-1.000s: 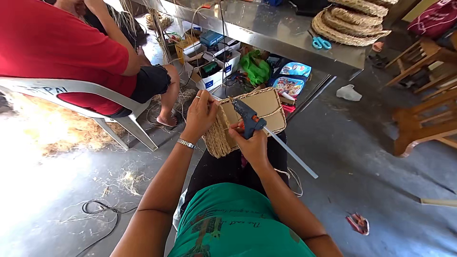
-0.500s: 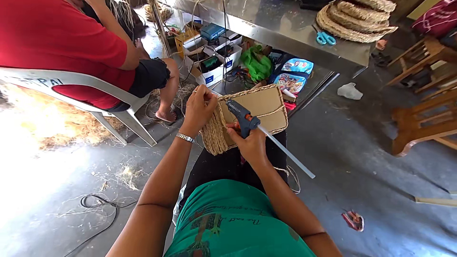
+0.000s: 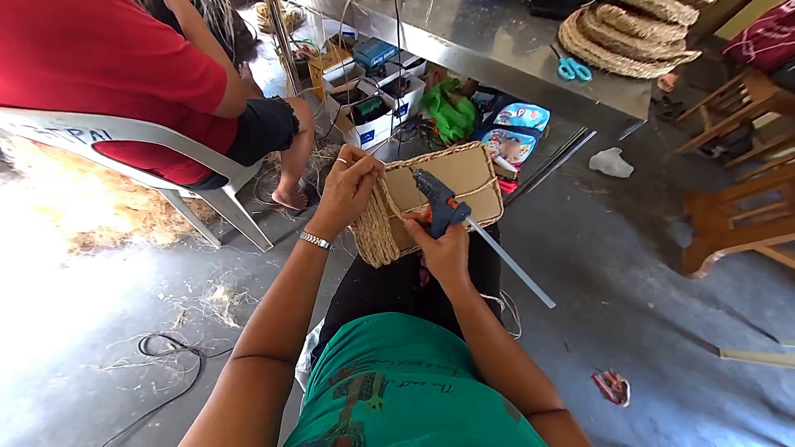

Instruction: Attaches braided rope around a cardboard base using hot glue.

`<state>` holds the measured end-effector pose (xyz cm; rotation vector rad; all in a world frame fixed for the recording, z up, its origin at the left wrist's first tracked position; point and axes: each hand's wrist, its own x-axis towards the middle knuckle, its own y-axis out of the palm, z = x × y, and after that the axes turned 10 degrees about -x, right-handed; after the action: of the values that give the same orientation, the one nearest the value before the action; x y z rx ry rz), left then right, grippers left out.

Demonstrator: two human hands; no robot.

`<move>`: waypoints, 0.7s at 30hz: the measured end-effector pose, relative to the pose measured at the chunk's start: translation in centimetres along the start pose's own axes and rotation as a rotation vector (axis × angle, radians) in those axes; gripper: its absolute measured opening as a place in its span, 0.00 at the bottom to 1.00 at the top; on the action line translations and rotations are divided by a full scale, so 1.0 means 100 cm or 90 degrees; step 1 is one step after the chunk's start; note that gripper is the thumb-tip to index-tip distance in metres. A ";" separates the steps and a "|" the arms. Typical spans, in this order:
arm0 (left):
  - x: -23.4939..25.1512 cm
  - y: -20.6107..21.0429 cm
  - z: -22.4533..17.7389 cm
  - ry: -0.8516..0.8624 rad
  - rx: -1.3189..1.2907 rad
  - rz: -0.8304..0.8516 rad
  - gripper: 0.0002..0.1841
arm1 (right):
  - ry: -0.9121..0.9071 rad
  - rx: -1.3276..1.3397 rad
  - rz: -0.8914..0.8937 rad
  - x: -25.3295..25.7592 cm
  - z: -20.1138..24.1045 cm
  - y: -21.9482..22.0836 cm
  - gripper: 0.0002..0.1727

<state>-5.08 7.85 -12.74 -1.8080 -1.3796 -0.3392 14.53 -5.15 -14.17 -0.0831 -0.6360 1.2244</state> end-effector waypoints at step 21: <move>0.001 0.001 -0.001 -0.019 0.000 -0.002 0.13 | -0.051 -0.064 0.011 -0.006 0.001 0.011 0.12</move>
<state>-4.95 7.88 -12.65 -1.8188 -1.4024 -0.3153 13.48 -5.28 -14.77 -0.1240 -0.7674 1.2168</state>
